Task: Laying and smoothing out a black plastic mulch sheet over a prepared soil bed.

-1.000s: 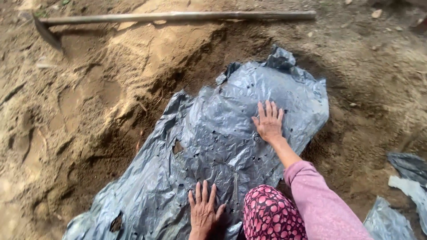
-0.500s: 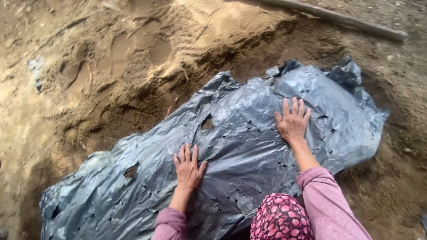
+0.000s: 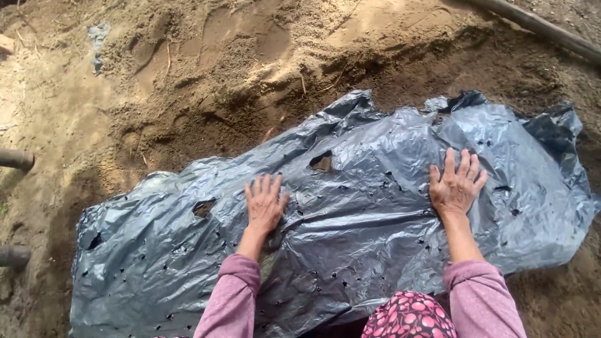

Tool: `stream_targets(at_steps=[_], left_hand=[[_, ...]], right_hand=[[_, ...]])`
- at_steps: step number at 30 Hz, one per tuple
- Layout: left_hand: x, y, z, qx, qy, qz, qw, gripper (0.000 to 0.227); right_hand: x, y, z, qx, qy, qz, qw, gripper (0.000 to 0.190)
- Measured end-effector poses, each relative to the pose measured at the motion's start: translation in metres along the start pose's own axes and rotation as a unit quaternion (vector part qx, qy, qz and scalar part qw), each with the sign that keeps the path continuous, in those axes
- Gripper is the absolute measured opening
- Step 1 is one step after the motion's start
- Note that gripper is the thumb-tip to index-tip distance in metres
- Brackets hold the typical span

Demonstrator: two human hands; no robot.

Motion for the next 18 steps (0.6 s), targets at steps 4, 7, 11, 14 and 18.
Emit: stream_targets(at_steps=[4, 7, 11, 14, 18], left_hand=[[-0.036, 0.027, -0.002, 0.059, 0.01, -0.096, 0.994, 0.043], [-0.021, 0.064, -0.041, 0.027, -0.04, -0.12, 0.992, 0.034], [0.017, 0.098, -0.087, 0.082, -0.225, -0.091, 0.967, 0.07], [0.054, 0.106, -0.118, -0.018, -0.221, -0.039, 0.974, 0.08], [0.04, 0.109, -0.146, -0.086, -0.192, 0.03, 0.977, 0.094]], right_hand=[[0.004, 0.003, 0.003, -0.006, 0.003, -0.002, 1.0, 0.057], [0.006, 0.002, 0.005, -0.008, 0.011, -0.004, 1.0, 0.057], [0.004, 0.003, 0.005, -0.017, 0.014, -0.007, 1.0, 0.057], [0.003, 0.004, 0.005, -0.014, 0.006, -0.014, 1.0, 0.056], [0.007, 0.006, 0.009, -0.028, 0.01, -0.008, 1.0, 0.055]])
Point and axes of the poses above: each hand's wrist, its own y-axis towards the middle knuckle, its own x-axis out of the back of the hand, z = x × y, the point moved 2 cm from there along y, towards the middle knuckle, and after that the axes turned 12 degrees about y, right-handed, at the moved point
